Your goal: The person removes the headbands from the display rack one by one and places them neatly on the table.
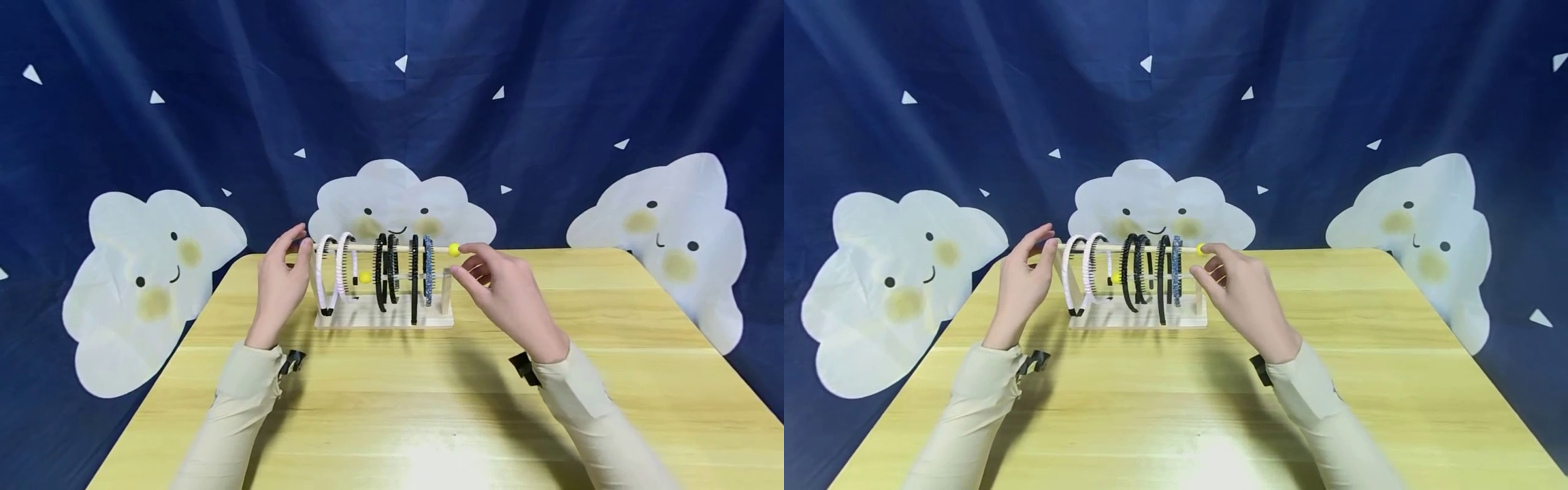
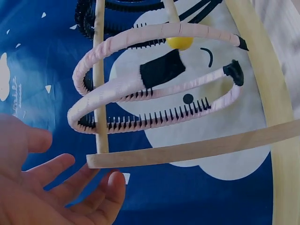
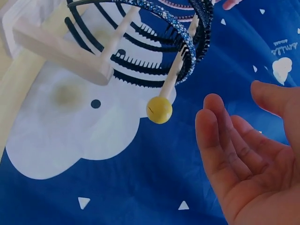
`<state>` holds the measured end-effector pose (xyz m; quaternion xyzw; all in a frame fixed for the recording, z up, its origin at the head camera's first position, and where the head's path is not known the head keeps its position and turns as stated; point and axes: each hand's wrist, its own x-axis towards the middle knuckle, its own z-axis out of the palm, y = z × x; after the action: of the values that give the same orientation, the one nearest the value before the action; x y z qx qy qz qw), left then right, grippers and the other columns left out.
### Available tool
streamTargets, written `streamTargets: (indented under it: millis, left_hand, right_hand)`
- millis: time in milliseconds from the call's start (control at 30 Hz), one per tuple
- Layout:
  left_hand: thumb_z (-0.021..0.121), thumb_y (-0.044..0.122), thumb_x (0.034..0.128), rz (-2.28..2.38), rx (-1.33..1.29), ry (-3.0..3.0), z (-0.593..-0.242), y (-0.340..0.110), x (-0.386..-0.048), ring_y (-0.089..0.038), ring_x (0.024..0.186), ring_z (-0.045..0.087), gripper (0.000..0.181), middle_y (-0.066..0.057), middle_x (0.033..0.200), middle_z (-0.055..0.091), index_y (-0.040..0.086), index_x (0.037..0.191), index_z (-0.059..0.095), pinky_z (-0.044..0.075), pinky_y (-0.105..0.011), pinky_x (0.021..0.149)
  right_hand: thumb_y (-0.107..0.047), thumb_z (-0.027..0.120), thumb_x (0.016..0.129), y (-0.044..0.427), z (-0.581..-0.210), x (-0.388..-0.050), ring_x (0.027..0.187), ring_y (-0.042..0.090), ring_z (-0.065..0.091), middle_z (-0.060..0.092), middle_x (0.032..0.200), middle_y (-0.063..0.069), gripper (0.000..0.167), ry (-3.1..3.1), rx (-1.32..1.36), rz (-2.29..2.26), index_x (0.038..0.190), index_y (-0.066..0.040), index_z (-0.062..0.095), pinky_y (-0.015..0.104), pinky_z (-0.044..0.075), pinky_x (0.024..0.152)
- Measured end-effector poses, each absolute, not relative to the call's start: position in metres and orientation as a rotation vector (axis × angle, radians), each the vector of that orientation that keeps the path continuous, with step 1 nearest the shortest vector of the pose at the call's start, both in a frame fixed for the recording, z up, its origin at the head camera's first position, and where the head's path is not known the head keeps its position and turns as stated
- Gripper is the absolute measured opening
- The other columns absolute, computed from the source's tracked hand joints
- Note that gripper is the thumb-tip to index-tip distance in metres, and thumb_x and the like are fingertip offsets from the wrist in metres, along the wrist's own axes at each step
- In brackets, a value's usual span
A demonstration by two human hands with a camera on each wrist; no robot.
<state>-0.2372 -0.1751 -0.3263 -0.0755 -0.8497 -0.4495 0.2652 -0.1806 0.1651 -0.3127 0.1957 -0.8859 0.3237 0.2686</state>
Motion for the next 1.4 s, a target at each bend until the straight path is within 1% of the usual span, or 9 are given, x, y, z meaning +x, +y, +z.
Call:
streamTargets:
  millis: [100, 200, 467, 567, 700, 833, 1100, 1233, 1400]
  left_hand:
    - [0.056, 0.025, 0.1068, -1.236, -0.194, -2.295, -0.329, -0.176, -0.238, -0.026, 0.117, 0.061, 0.042, -0.013, 0.135, 0.064, 0.008, 0.145, 0.058, 0.044, -0.018, 0.074]
    - [0.056, 0.027, 0.1068, -1.253, -0.191, -2.294, -0.331, -0.177, -0.239, -0.026, 0.117, 0.061, 0.043, -0.013, 0.135, 0.064, 0.008, 0.145, 0.058, 0.043, -0.015, 0.074]
    - [0.055, 0.028, 0.1072, -1.299, -0.169, -2.296, -0.337, -0.179, -0.244, -0.026, 0.117, 0.061, 0.043, -0.013, 0.136, 0.064, 0.009, 0.145, 0.058, 0.046, -0.018, 0.079]
    - [0.055, 0.027, 0.107, -1.316, -0.157, -2.287, -0.34, -0.182, -0.246, -0.025, 0.116, 0.062, 0.042, -0.013, 0.135, 0.066, 0.01, 0.145, 0.059, 0.046, -0.014, 0.079]
    - [0.056, 0.024, 0.1064, -1.335, -0.157, -2.278, -0.343, -0.184, -0.249, -0.026, 0.113, 0.064, 0.04, -0.014, 0.132, 0.068, 0.009, 0.143, 0.06, 0.044, -0.008, 0.074]
    - [0.057, 0.02, 0.106, -1.354, -0.166, -2.284, -0.346, -0.186, -0.252, -0.028, 0.113, 0.064, 0.039, -0.014, 0.133, 0.067, 0.008, 0.143, 0.06, 0.044, -0.008, 0.072]
    - [0.057, 0.019, 0.106, -1.382, -0.182, -2.284, -0.349, -0.188, -0.254, -0.032, 0.113, 0.063, 0.039, -0.014, 0.135, 0.065, 0.009, 0.144, 0.06, 0.045, -0.01, 0.071]
    - [0.057, 0.02, 0.1062, -1.4, -0.185, -2.291, -0.349, -0.188, -0.254, -0.031, 0.113, 0.063, 0.04, -0.016, 0.133, 0.065, 0.008, 0.144, 0.059, 0.045, -0.008, 0.073]
    - [0.057, 0.023, 0.1064, -1.405, -0.182, -2.3, -0.349, -0.188, -0.252, -0.029, 0.114, 0.063, 0.041, -0.018, 0.131, 0.065, 0.008, 0.145, 0.058, 0.045, -0.008, 0.075]
  right_hand:
    - [-0.024, 0.074, 0.096, 0.16, -0.314, -0.183, 0.07, 0.016, 0.071, 0.075, 0.087, 0.003, 0.031, -2.392, 0.512, 0.903, 0.121, -0.005, 0.069, 0.039, 0.059, 0.068]
    - [-0.025, 0.074, 0.096, 0.156, -0.315, -0.186, 0.071, 0.017, 0.072, 0.076, 0.088, 0.005, 0.032, -2.4, 0.492, 0.942, 0.121, -0.006, 0.069, 0.04, 0.06, 0.07]
    - [-0.027, 0.073, 0.096, 0.143, -0.318, -0.196, 0.075, 0.019, 0.075, 0.076, 0.09, 0.005, 0.033, -2.441, 0.464, 1.022, 0.122, -0.008, 0.067, 0.039, 0.061, 0.073]
    - [-0.027, 0.074, 0.096, 0.138, -0.321, -0.199, 0.076, 0.019, 0.075, 0.075, 0.089, 0.005, 0.033, -2.44, 0.449, 1.045, 0.122, -0.008, 0.067, 0.039, 0.061, 0.073]
    - [-0.026, 0.073, 0.097, 0.134, -0.326, -0.204, 0.076, 0.019, 0.075, 0.074, 0.089, 0.005, 0.033, -2.445, 0.438, 1.072, 0.123, -0.006, 0.067, 0.038, 0.061, 0.072]
    - [-0.025, 0.071, 0.098, 0.132, -0.33, -0.206, 0.077, 0.02, 0.075, 0.074, 0.09, 0.006, 0.035, -2.446, 0.437, 1.096, 0.125, -0.004, 0.066, 0.039, 0.06, 0.071]
    - [-0.029, 0.07, 0.098, 0.129, -0.334, -0.209, 0.079, 0.02, 0.075, 0.074, 0.091, 0.005, 0.034, -2.459, 0.429, 1.112, 0.124, -0.007, 0.065, 0.039, 0.059, 0.069]
    - [-0.029, 0.07, 0.098, 0.127, -0.336, -0.21, 0.081, 0.019, 0.075, 0.075, 0.091, 0.004, 0.033, -2.456, 0.422, 1.121, 0.124, -0.009, 0.065, 0.039, 0.058, 0.07]
    - [-0.029, 0.07, 0.098, 0.125, -0.338, -0.21, 0.08, 0.019, 0.074, 0.075, 0.091, 0.005, 0.035, -2.453, 0.415, 1.118, 0.126, -0.008, 0.064, 0.039, 0.059, 0.071]
